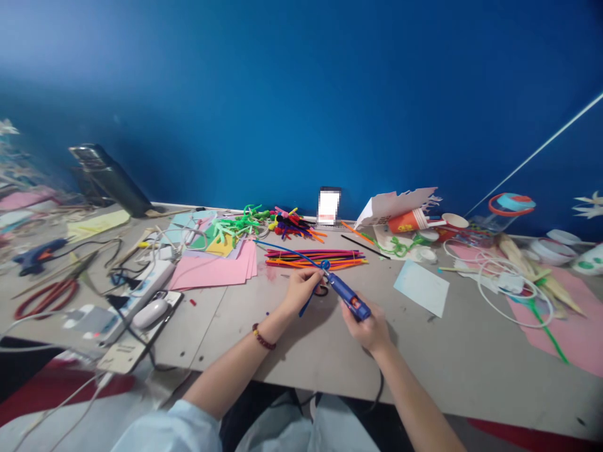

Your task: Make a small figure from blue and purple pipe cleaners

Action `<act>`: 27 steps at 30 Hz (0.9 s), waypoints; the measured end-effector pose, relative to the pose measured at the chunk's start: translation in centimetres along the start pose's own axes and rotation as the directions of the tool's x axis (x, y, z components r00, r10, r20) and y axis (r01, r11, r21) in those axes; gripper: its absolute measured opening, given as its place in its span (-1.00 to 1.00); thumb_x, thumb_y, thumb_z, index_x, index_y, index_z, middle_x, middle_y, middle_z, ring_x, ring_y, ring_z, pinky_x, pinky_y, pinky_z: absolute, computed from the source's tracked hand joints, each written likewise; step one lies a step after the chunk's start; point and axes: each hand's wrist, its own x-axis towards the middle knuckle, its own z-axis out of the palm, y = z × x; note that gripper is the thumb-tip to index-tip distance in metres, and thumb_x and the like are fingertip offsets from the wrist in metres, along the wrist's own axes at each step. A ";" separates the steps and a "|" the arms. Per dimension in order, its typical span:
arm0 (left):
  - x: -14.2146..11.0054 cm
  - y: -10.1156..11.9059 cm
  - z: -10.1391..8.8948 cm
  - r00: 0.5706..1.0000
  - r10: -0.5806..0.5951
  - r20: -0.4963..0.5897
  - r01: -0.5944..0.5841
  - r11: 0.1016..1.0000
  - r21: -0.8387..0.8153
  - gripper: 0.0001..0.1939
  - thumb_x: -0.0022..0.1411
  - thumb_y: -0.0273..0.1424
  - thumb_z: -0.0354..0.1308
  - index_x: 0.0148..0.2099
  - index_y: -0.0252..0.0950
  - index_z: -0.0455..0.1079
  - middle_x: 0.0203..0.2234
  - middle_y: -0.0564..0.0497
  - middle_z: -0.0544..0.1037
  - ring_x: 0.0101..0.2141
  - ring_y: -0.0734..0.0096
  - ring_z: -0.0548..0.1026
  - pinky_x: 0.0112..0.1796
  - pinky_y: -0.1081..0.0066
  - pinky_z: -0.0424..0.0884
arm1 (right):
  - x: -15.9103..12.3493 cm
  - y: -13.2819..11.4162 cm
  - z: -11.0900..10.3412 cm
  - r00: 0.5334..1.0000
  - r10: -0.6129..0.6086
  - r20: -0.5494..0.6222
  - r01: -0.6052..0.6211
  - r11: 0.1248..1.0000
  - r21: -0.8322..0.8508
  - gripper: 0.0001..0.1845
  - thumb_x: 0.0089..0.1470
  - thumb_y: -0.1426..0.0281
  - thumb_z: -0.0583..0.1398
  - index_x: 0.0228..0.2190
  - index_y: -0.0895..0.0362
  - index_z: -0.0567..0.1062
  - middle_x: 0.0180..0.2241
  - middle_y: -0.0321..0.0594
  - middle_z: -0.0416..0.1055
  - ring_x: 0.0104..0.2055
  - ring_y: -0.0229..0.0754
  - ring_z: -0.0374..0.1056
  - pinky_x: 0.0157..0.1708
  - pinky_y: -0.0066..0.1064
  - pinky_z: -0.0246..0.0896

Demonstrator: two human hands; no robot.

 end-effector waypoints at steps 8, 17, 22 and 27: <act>0.1 -0.3 0.2 1.000 -0.003 0.005 0.004 1.000 -0.026 -0.71 -0.03 -0.23 0.20 -0.55 -0.38 0.42 -0.69 0.04 0.41 -0.67 0.58 0.29 -0.60 0.53 0.23 | -0.2 0.1 0.1 0.998 0.057 0.008 -0.057 0.998 0.020 -0.89 0.10 0.36 0.09 -0.44 0.09 0.36 -0.59 -0.27 0.36 -0.59 -0.21 0.33 -0.56 -0.44 0.21; 0.1 -0.3 0.2 1.000 -0.012 0.000 0.012 1.000 -0.025 -0.72 -0.05 -0.23 0.20 -0.55 -0.38 0.43 -0.69 0.04 0.41 -0.68 0.58 0.29 -0.60 0.53 0.23 | -0.4 0.5 0.2 0.998 0.059 0.013 -0.059 0.998 0.010 -0.87 0.10 0.35 0.09 -0.47 0.09 0.33 -0.62 -0.30 0.32 -0.61 -0.22 0.30 -0.56 -0.44 0.18; 0.2 -0.5 0.2 1.000 -0.009 -0.001 0.009 1.000 -0.019 -0.72 -0.05 -0.23 0.20 -0.57 -0.38 0.42 -0.70 0.04 0.41 -0.68 0.58 0.29 -0.61 0.54 0.22 | -0.6 0.6 0.2 0.999 0.048 0.010 -0.048 0.999 0.007 -0.89 0.09 0.36 0.10 -0.46 0.10 0.35 -0.60 -0.27 0.35 -0.60 -0.21 0.32 -0.57 -0.44 0.18; 0.2 -0.4 0.1 1.000 0.002 0.015 -0.002 1.000 -0.010 -0.71 -0.04 -0.22 0.19 -0.58 -0.37 0.41 -0.71 0.05 0.39 -0.68 0.59 0.28 -0.61 0.55 0.21 | -0.5 0.5 0.3 0.999 0.037 0.001 -0.037 0.999 -0.025 -0.87 0.09 0.35 0.10 -0.47 0.10 0.35 -0.61 -0.26 0.36 -0.60 -0.20 0.32 -0.57 -0.44 0.18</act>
